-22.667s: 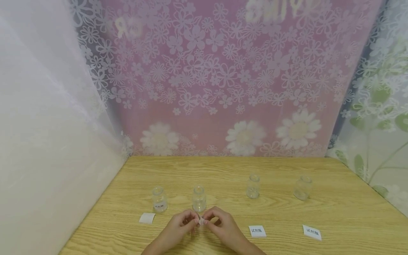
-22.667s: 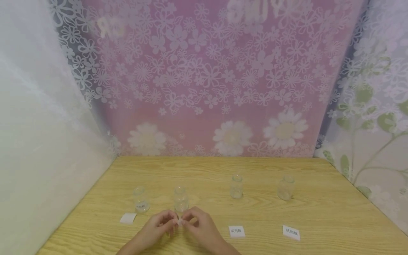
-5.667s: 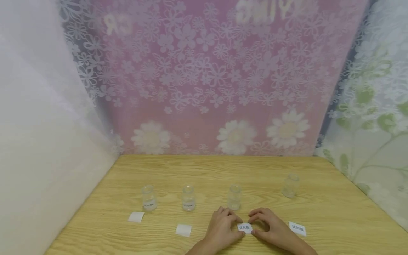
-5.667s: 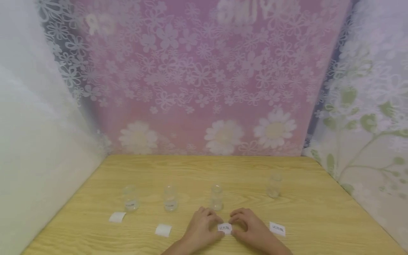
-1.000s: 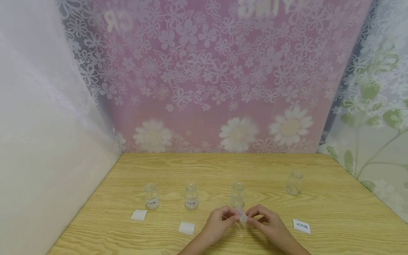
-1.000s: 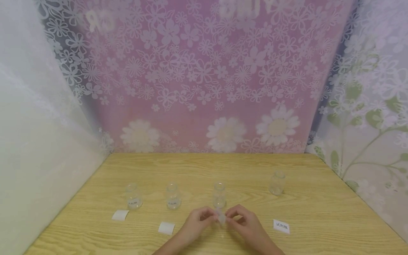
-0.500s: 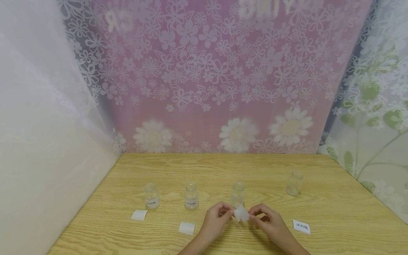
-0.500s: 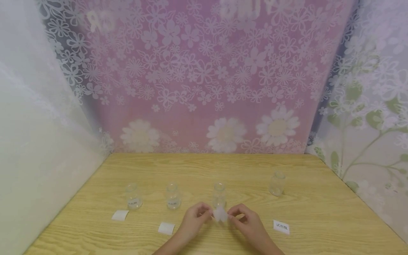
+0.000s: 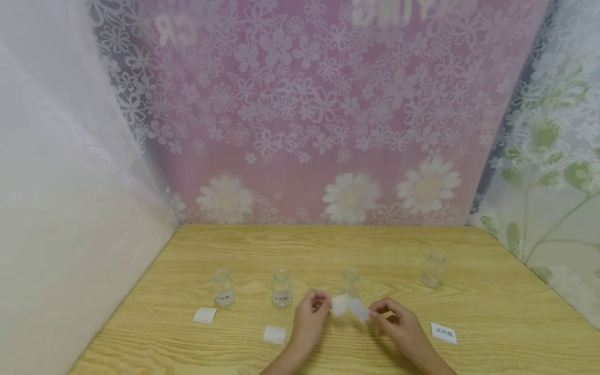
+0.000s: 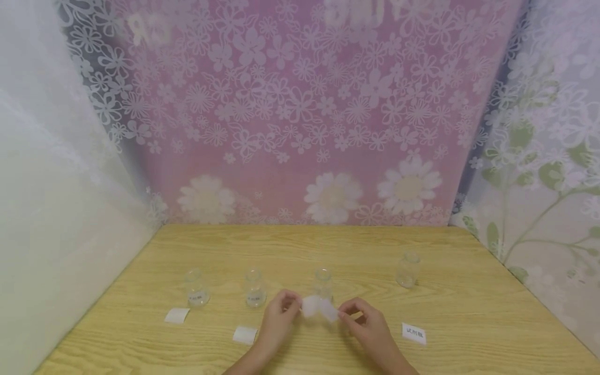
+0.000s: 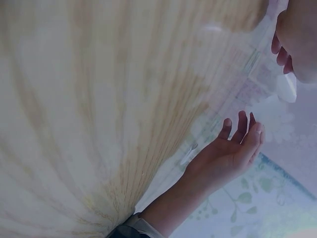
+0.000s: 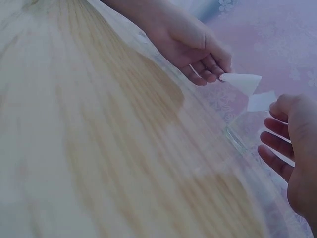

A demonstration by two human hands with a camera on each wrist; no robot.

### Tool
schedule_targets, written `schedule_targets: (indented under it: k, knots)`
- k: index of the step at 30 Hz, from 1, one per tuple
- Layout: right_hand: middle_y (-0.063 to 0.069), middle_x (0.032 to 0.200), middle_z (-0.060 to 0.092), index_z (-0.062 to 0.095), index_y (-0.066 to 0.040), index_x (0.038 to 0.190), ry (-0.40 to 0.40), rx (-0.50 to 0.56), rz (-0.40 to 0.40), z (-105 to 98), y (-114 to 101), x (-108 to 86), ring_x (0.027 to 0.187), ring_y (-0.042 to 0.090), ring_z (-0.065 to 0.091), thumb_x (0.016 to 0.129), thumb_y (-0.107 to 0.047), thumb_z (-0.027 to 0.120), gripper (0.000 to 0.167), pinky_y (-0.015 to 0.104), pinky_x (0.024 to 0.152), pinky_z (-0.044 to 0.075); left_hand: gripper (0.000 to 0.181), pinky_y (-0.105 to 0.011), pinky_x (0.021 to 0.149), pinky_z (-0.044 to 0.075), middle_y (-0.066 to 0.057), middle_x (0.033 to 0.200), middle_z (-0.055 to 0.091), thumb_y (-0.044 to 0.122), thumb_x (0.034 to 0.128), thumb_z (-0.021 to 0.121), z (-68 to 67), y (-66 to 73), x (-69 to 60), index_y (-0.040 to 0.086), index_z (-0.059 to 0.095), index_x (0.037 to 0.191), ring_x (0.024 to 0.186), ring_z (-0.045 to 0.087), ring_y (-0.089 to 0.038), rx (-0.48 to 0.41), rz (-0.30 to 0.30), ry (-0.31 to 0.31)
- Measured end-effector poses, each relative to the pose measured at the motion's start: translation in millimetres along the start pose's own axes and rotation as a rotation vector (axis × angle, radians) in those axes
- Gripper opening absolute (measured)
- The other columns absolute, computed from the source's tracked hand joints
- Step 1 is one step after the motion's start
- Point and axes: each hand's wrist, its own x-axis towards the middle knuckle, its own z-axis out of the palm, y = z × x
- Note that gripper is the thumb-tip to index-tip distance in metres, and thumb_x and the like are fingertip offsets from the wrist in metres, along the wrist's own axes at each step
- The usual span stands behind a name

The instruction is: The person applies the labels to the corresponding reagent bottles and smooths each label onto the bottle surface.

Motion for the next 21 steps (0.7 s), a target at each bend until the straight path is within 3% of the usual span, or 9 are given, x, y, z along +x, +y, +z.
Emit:
schedule_targets:
  k: [4,7,10,15,21]
  knots:
    - [0.006,0.085,0.059,0.062,-0.005,0.088,0.11,-0.024,0.088,-1.0,-0.2,1.6,0.065,0.018,0.058,0.088,-0.011,0.062,0.006,0.03,0.053,0.05,0.009,-0.019,0.058,0.046,0.002,0.076,0.058,0.01,0.089,0.059,-1.5,-0.8,0.5,0.001,0.059,0.092,0.068,0.054,-0.011,-0.039,-0.036,0.007]
    - [0.006,0.085,0.06,0.062,-0.003,0.088,0.181,-0.039,0.12,-2.5,0.1,3.1,0.068,0.017,0.057,0.089,-0.011,0.062,0.008,0.029,0.054,0.051,0.008,-0.019,0.06,0.047,0.002,0.075,0.058,0.008,0.0878,0.059,-1.6,-0.8,0.0,0.0,0.06,0.089,0.068,0.054,-0.01,-0.065,-0.053,-0.074]
    - [0.009,0.085,0.06,0.061,-0.001,0.089,0.214,-0.027,0.145,-3.9,0.5,4.2,0.069,0.017,0.056,0.089,-0.012,0.062,0.011,0.029,0.055,0.051,0.007,-0.019,0.06,0.047,0.004,0.073,0.058,0.01,0.0873,0.061,-1.5,-2.1,-1.1,0.003,0.061,0.087,0.067,0.053,-0.008,-0.015,-0.04,-0.201]
    - [0.012,0.083,0.06,0.061,0.001,0.089,0.218,0.009,0.137,-4.1,2.8,5.0,0.068,0.017,0.056,0.089,-0.01,0.062,0.011,0.03,0.055,0.052,0.004,-0.017,0.06,0.045,0.011,0.07,0.057,0.01,0.0851,0.065,-0.3,-5.1,-4.1,0.008,0.063,0.082,0.066,0.052,-0.002,0.15,0.066,-0.333]
    - [0.012,0.081,0.059,0.062,0.001,0.088,0.221,0.03,0.149,-3.2,6.4,5.2,0.069,0.014,0.056,0.087,-0.007,0.063,0.008,0.03,0.054,0.052,0.007,-0.014,0.058,0.044,0.013,0.07,0.053,0.005,0.0818,0.068,0.4,-6.7,-5.8,0.008,0.063,0.078,0.065,0.048,0.002,0.368,0.21,-0.319]
